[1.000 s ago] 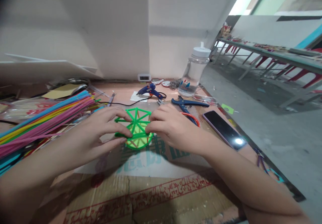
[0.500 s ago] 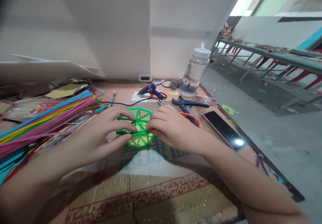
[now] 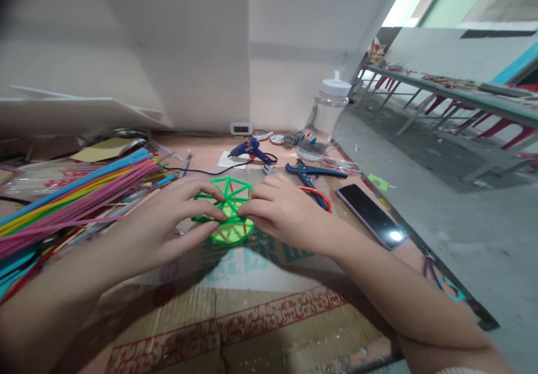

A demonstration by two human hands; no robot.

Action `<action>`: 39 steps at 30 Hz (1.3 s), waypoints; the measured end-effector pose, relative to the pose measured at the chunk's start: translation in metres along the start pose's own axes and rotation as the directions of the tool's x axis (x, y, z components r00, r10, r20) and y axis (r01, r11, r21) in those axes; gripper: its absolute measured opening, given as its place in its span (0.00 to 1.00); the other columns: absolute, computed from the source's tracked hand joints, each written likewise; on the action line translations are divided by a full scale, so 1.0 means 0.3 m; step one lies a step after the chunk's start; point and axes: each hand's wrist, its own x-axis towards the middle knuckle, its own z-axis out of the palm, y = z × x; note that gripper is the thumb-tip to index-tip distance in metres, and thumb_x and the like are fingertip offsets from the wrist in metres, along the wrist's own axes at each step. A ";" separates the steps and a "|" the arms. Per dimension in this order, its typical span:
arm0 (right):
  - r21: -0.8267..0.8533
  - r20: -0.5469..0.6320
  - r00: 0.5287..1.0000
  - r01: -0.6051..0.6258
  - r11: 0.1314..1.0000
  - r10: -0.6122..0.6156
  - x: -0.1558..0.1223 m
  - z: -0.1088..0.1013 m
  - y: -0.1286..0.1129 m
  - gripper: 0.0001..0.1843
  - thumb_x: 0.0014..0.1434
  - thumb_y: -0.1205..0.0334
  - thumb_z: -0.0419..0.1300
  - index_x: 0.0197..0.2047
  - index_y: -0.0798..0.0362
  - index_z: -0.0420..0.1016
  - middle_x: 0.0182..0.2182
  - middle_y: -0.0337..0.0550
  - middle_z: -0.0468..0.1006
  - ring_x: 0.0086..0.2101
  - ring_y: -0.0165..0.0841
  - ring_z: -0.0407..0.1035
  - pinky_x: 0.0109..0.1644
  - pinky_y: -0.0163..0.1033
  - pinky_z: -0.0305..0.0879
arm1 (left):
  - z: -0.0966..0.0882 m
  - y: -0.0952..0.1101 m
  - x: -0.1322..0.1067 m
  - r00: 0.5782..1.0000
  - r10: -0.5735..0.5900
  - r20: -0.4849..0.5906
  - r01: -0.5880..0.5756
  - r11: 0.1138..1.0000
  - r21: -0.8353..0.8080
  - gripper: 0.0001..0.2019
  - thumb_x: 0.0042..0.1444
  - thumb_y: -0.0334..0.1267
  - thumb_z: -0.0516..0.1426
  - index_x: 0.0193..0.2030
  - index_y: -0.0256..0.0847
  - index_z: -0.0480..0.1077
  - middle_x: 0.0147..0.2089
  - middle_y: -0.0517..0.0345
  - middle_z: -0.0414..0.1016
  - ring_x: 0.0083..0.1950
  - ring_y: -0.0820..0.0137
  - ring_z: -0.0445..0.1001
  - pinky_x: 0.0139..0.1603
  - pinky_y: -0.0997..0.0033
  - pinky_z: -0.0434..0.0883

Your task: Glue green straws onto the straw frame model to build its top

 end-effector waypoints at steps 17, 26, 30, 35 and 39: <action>-0.078 -0.078 0.996 -0.055 0.995 0.049 0.028 -0.006 -0.029 0.07 0.68 0.64 0.60 0.37 0.55 0.77 0.32 0.44 0.78 0.35 0.36 0.69 0.42 0.42 0.61 | -0.007 0.007 -0.004 0.999 0.013 -0.045 -0.012 1.000 0.021 0.09 0.64 0.35 0.57 0.47 0.47 0.78 0.54 0.54 0.75 0.57 0.59 0.73 0.56 0.55 0.69; -0.071 -0.239 0.969 -0.087 0.994 0.067 0.038 -0.031 -0.091 0.03 0.67 0.66 0.61 0.38 0.54 0.75 0.32 0.44 0.79 0.34 0.35 0.68 0.40 0.40 0.64 | 0.060 0.066 0.005 0.914 0.097 -0.394 -0.083 0.995 0.053 0.05 0.67 0.34 0.59 0.46 0.40 0.76 0.44 0.54 0.80 0.49 0.64 0.74 0.54 0.59 0.70; -0.163 -0.276 0.961 -0.085 0.983 0.037 0.035 -0.027 -0.094 0.02 0.67 0.67 0.61 0.39 0.54 0.75 0.31 0.44 0.80 0.34 0.36 0.69 0.39 0.42 0.64 | 0.068 0.078 0.004 0.906 0.081 -0.416 -0.080 0.997 0.021 0.05 0.66 0.33 0.60 0.46 0.41 0.76 0.44 0.55 0.80 0.48 0.65 0.74 0.55 0.57 0.70; -0.203 -0.287 0.957 -0.094 0.975 0.033 0.032 -0.020 -0.092 0.01 0.66 0.67 0.62 0.40 0.54 0.76 0.32 0.44 0.80 0.34 0.36 0.69 0.39 0.43 0.64 | 0.060 0.083 0.009 0.919 0.042 -0.392 -0.080 0.994 -0.080 0.07 0.66 0.30 0.58 0.46 0.41 0.77 0.43 0.54 0.80 0.47 0.66 0.76 0.50 0.61 0.72; -0.183 -0.334 0.940 -0.142 0.973 0.074 0.031 -0.017 -0.100 0.03 0.66 0.66 0.62 0.38 0.52 0.75 0.31 0.43 0.79 0.34 0.36 0.69 0.40 0.43 0.65 | 0.052 0.094 0.011 0.919 0.025 -0.393 -0.086 0.986 -0.139 0.08 0.66 0.31 0.57 0.46 0.42 0.78 0.43 0.54 0.81 0.46 0.66 0.77 0.47 0.62 0.73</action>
